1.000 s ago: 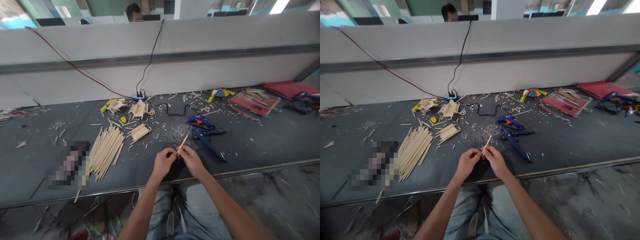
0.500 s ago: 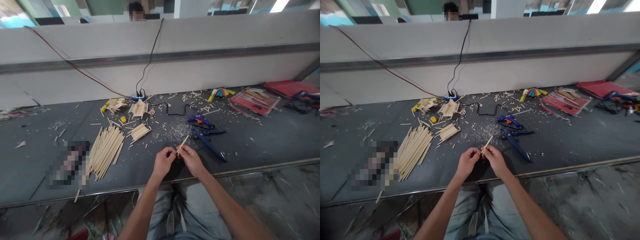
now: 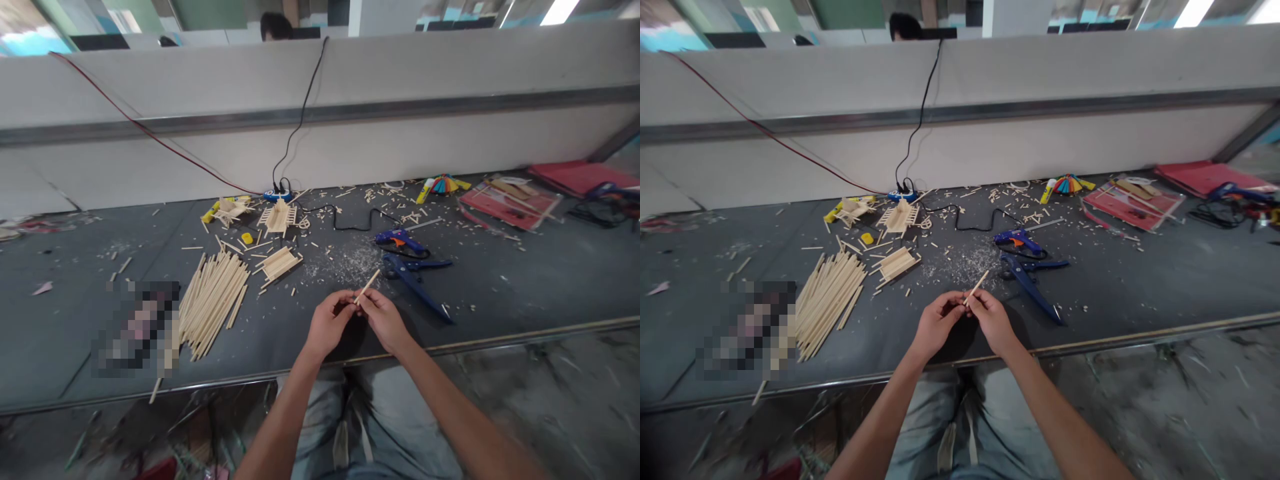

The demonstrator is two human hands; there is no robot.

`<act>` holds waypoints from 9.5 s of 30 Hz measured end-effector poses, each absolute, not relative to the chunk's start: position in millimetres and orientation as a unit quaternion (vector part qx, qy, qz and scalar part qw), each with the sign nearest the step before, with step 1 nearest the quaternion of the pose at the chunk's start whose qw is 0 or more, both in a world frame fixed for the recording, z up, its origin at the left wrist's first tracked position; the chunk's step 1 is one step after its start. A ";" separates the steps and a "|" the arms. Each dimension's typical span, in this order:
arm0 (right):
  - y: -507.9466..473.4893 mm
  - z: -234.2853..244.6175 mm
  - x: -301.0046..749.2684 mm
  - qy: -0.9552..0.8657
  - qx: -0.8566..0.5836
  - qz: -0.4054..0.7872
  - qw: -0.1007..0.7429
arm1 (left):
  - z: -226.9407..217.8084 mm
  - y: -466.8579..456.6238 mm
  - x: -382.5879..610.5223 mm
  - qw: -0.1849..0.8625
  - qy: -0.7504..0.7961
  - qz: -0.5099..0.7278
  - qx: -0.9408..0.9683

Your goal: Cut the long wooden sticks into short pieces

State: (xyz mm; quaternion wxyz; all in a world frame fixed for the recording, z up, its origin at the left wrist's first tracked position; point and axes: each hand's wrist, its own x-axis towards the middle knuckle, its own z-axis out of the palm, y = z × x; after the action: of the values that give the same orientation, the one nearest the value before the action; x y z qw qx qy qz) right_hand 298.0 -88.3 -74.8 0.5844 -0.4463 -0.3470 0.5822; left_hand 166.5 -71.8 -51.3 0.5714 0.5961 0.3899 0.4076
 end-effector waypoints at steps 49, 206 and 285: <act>-89.7 -70.0 297.0 -0.394 -0.459 0.556 0.570 | -50.9 -76.3 168.2 0.520 0.438 0.402 0.614; -88.4 -59.2 301.5 -0.295 -0.408 0.671 0.545 | -54.7 -80.6 164.6 0.425 0.443 0.437 0.658; -82.0 -0.9 285.7 -0.328 -0.499 0.583 0.551 | -12.3 -89.4 170.5 0.386 0.526 0.483 0.584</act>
State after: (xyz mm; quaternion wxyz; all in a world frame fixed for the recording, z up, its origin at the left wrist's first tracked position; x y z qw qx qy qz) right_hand 285.7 -82.0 -0.9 0.5514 -0.4988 -0.3275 0.5830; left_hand 170.5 -89.4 -12.3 0.3859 0.5844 0.5260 0.4825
